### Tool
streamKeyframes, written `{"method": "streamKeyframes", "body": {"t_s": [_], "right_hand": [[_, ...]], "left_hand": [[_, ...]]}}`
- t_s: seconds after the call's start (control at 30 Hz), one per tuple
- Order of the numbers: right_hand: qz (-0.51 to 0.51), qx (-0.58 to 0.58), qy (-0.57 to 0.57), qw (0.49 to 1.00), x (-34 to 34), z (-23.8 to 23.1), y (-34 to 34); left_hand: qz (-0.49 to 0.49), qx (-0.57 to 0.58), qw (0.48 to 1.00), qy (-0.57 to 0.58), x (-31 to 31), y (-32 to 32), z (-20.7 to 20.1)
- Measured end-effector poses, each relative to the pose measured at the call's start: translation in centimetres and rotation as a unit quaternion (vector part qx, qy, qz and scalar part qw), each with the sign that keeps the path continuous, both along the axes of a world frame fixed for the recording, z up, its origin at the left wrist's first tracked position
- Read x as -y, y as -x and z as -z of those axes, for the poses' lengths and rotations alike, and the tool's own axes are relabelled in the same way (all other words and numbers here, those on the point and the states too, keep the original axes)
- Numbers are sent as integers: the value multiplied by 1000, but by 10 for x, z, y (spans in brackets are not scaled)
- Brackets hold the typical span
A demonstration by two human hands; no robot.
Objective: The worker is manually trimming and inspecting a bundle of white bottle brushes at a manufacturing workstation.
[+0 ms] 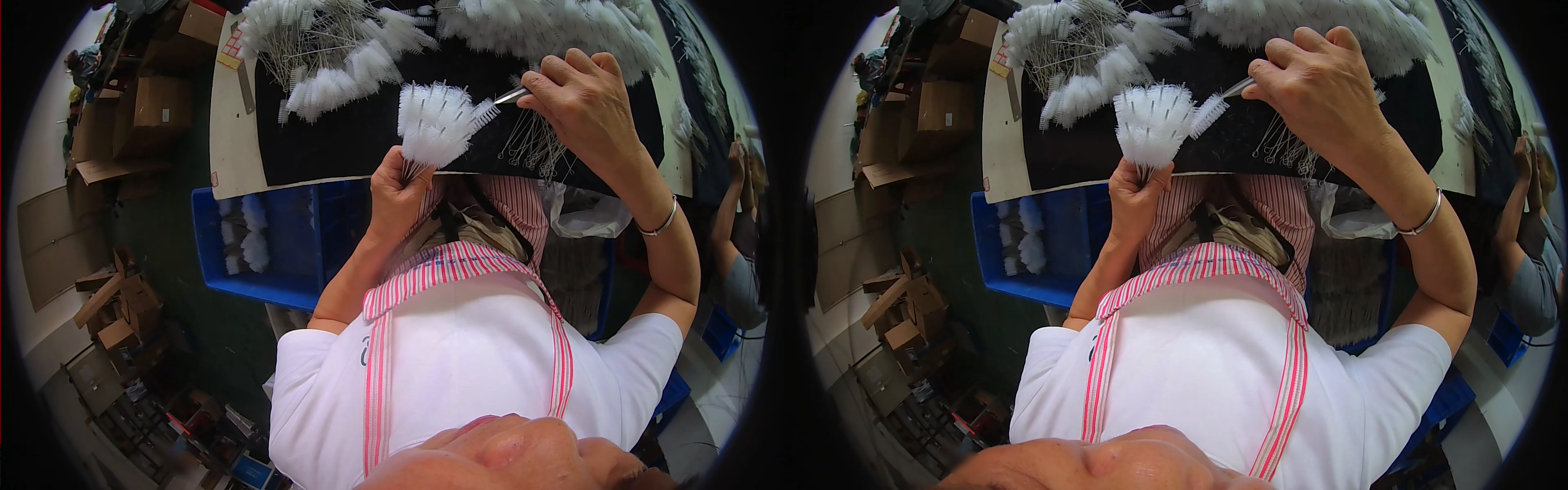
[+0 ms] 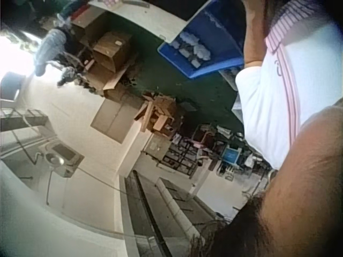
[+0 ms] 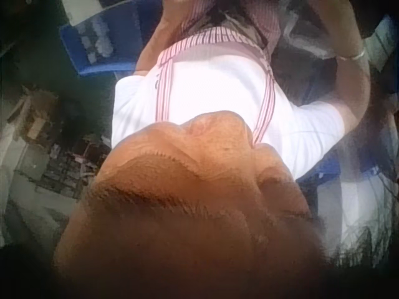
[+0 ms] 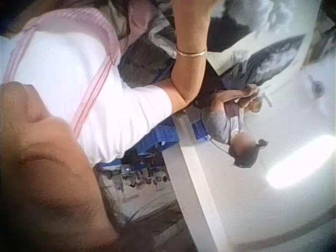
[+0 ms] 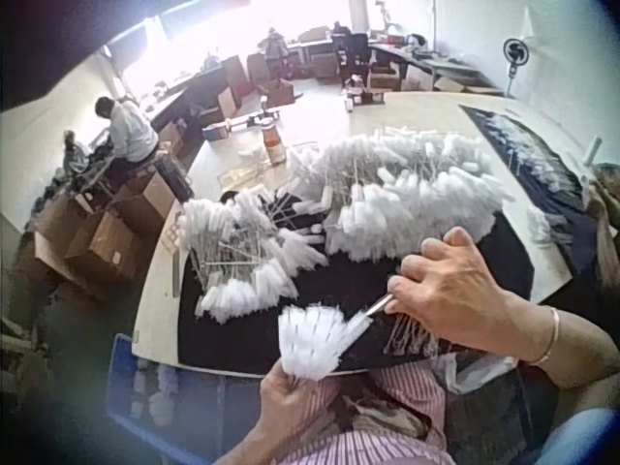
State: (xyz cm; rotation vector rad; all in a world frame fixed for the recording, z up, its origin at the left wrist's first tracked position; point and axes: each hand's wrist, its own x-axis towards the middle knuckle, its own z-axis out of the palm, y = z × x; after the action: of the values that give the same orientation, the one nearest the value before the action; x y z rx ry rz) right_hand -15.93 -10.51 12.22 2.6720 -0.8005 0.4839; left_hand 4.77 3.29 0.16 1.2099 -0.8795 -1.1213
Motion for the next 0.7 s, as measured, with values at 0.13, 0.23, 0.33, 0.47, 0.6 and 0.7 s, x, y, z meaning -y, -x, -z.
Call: {"method": "streamKeyframes", "body": {"t_s": [0.13, 0.23, 0.33, 0.47, 0.6, 0.7], "right_hand": [[-4, 14, 15, 1000, 1, 2, 1], [2, 12, -10, 1000, 1, 3, 2], [13, 6, -11, 1000, 2, 6, 3], [35, 80, -43, 995, 2, 25, 2], [110, 329, -517, 782, -27, 71, -13], [42, 507, -598, 619, -56, 116, -42]], "left_hand": [[2, 3, 1000, -7, 1, 0, 0], [3, 1, 1000, -8, 2, 0, 2], [-4, 1, 1000, -20, 1, 1, 2], [13, -83, 995, -61, 3, 4, -1], [47, -178, 976, -118, 7, 10, 5], [65, -199, 971, -118, 10, 22, 12]]}}
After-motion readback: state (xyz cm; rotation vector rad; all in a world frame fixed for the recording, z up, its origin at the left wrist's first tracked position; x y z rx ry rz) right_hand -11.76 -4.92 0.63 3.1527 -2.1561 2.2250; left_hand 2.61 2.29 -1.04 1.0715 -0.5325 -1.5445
